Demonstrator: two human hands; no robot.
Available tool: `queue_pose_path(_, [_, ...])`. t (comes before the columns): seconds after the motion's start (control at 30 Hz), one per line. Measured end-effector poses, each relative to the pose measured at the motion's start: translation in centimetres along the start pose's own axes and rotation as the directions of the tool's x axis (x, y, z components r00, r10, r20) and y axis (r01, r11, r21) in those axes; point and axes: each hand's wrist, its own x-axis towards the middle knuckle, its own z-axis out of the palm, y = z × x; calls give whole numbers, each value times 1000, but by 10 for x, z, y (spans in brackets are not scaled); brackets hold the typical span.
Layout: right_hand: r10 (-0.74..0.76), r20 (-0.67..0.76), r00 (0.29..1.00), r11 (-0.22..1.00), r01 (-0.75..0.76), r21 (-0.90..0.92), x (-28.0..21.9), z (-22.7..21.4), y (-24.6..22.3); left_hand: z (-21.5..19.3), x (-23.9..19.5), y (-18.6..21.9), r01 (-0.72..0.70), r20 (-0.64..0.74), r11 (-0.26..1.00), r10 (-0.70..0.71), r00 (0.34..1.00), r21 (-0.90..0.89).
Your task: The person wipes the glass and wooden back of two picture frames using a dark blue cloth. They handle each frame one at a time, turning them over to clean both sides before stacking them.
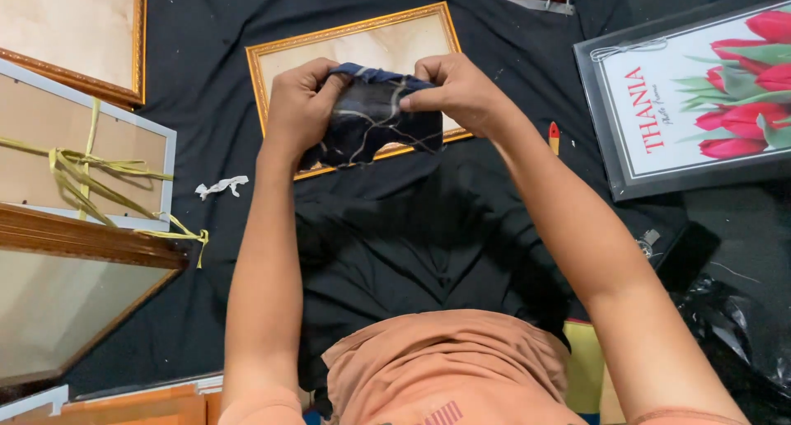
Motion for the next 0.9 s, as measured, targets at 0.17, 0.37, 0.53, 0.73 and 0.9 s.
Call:
queue_pose_path(0.17, [226, 13, 974, 926, -211, -313, 4, -10, 38, -11, -2, -58, 215, -43, 969, -211, 976, 118])
queue_pose_path(0.37, [45, -283, 958, 539, -261, -801, 38, -53, 110, -26, 8, -119, 264, -134, 934, -237, 962, 240])
queue_pose_path(0.53, [-535, -267, 802, 460, 11, -888, 30, -59, 102, -51, 2, -71, -55, -267, 994, 78, 961, 94])
queue_pose_path(0.73, [-667, -60, 743, 171, 74, -983, 23, -52, 173, -23, -45, -146, -95, -200, 968, 142, 969, 230])
queue_pose_path(0.9, [19, -179, 984, 461, -167, -872, -1, -35, 203, 11, -102, -187, 397, 29, 831, -442, 897, 390])
